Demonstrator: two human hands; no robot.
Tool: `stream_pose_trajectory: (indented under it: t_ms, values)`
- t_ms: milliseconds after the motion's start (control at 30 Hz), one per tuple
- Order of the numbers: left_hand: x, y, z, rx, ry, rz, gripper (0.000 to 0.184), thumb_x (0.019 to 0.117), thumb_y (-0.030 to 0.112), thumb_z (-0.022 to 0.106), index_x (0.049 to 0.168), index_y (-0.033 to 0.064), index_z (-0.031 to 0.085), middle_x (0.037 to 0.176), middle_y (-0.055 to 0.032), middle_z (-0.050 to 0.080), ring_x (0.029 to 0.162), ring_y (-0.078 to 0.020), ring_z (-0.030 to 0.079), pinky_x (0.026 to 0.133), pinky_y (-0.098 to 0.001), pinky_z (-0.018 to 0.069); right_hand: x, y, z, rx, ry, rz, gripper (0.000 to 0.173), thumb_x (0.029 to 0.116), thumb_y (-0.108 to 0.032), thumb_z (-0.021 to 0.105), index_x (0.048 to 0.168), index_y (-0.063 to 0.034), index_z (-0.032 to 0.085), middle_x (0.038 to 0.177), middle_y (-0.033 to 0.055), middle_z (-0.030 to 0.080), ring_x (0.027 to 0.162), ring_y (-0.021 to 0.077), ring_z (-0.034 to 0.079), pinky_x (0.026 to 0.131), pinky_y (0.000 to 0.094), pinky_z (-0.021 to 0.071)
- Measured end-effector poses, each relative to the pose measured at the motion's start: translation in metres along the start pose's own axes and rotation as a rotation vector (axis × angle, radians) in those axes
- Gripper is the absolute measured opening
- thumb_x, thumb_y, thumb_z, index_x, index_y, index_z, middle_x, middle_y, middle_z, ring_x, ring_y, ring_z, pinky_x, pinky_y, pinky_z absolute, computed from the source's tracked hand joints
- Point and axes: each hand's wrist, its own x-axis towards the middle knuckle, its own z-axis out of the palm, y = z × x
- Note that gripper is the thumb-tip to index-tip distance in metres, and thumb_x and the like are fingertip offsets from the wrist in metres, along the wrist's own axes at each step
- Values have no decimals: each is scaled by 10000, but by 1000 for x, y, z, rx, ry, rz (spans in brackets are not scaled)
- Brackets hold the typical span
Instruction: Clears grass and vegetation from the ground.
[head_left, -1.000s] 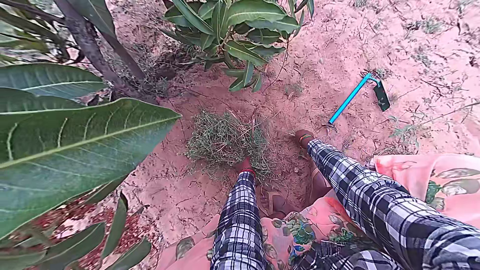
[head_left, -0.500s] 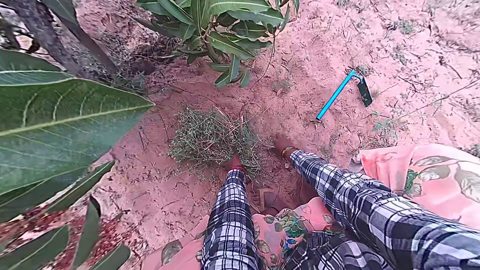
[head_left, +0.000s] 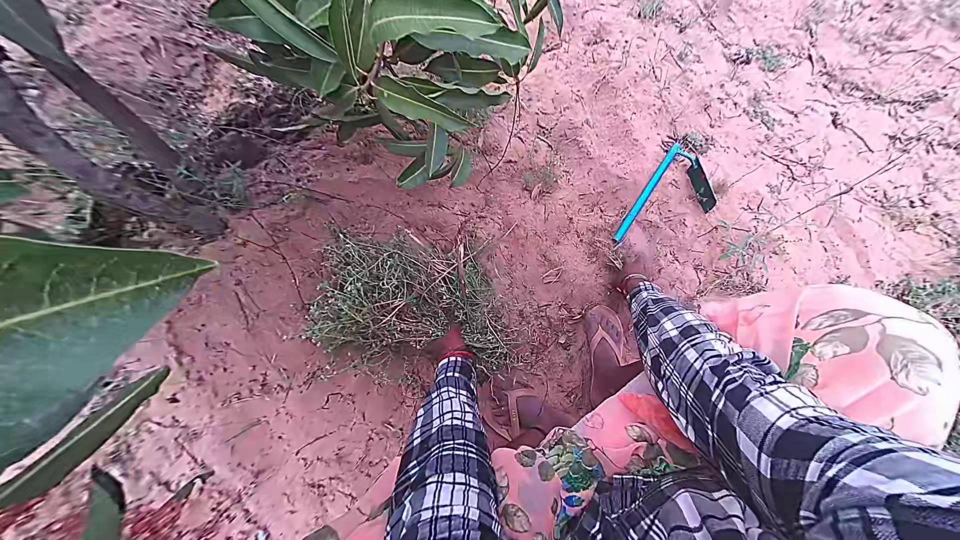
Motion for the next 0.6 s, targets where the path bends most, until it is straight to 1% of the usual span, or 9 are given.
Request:
stream_pose_trajectory:
  t_ms: [67, 133, 167, 233, 300, 433, 500, 567, 600]
  values:
    - [0, 1, -2, 59, -19, 19, 726, 962, 400, 714, 1422, -112, 485, 1445, -290, 531, 1371, -347, 516, 1130, -478, 424, -2, -10, 14, -28, -7, -57, 836, 782, -251, 859, 1535, -243, 496, 1651, 299, 225, 1442, 587, 310, 985, 763, 439]
    - [-1, 1, -8, 287, -136, 109, 645, 1067, 444, 522, 1438, -83, 503, 1488, -277, 513, 1424, -352, 476, 1178, -492, 368, -4, -14, 14, -58, -20, -128, 711, 832, -204, 809, 1491, -145, 549, 1608, 282, 336, 1384, 569, 414, 956, 730, 492]
    - [-1, 2, -7, 292, -149, 109, 634, 1075, 448, 502, 1429, -78, 516, 1481, -270, 523, 1420, -349, 481, 1177, -494, 365, -5, -14, 10, -49, -26, -159, 623, 871, -190, 774, 1452, -86, 576, 1550, 290, 425, 1338, 547, 483, 965, 711, 494]
    - [0, 4, -3, 179, -112, 61, 650, 1040, 437, 587, 1406, -97, 524, 1451, -273, 543, 1393, -345, 505, 1160, -488, 389, -9, -20, 1, -31, -41, -180, 518, 946, -221, 710, 1404, -13, 587, 1438, 290, 545, 1269, 480, 583, 1012, 655, 492]
    - [1, 5, -5, 112, -92, 16, 710, 1005, 427, 652, 1426, -118, 481, 1460, -290, 523, 1399, -356, 492, 1162, -486, 392, -24, -30, -4, -21, -62, -148, 490, 966, -220, 680, 1391, 5, 589, 1373, 279, 610, 1270, 439, 605, 1053, 615, 479]
    - [-5, 6, -11, -27, -108, -14, 830, 972, 374, 717, 1497, -139, 330, 1502, -334, 443, 1422, -395, 454, 1167, -490, 394, -35, -32, -9, -15, -116, -91, 482, 1077, -291, 509, 1421, 45, 544, 1430, 293, 569, 1374, 415, 530, 1137, 559, 415]
    - [-25, 9, -25, -37, -101, -9, 808, 977, 390, 698, 1487, -138, 362, 1500, -316, 463, 1420, -374, 469, 1176, -474, 395, -41, -27, -2, 7, -67, -160, 484, 1082, -277, 506, 1379, 103, 554, 1410, 334, 565, 1365, 446, 527, 1143, 572, 396]
    - [-86, 37, -76, 15, -181, -59, 706, 1033, 388, 611, 1491, -108, 404, 1542, -252, 461, 1460, -303, 442, 1214, -428, 338, -97, -41, -18, -104, -39, -312, 439, 1072, -194, 509, 1348, 144, 558, 1402, 354, 561, 1360, 452, 531, 1153, 546, 392]
    - [-116, 54, -104, 11, -216, -79, 653, 1047, 355, 598, 1479, -105, 431, 1538, -239, 475, 1461, -286, 446, 1215, -417, 335, -154, -63, -53, -319, -149, -368, 436, 1090, -144, 455, 1434, 121, 494, 1507, 307, 493, 1437, 381, 467, 1202, 464, 336]
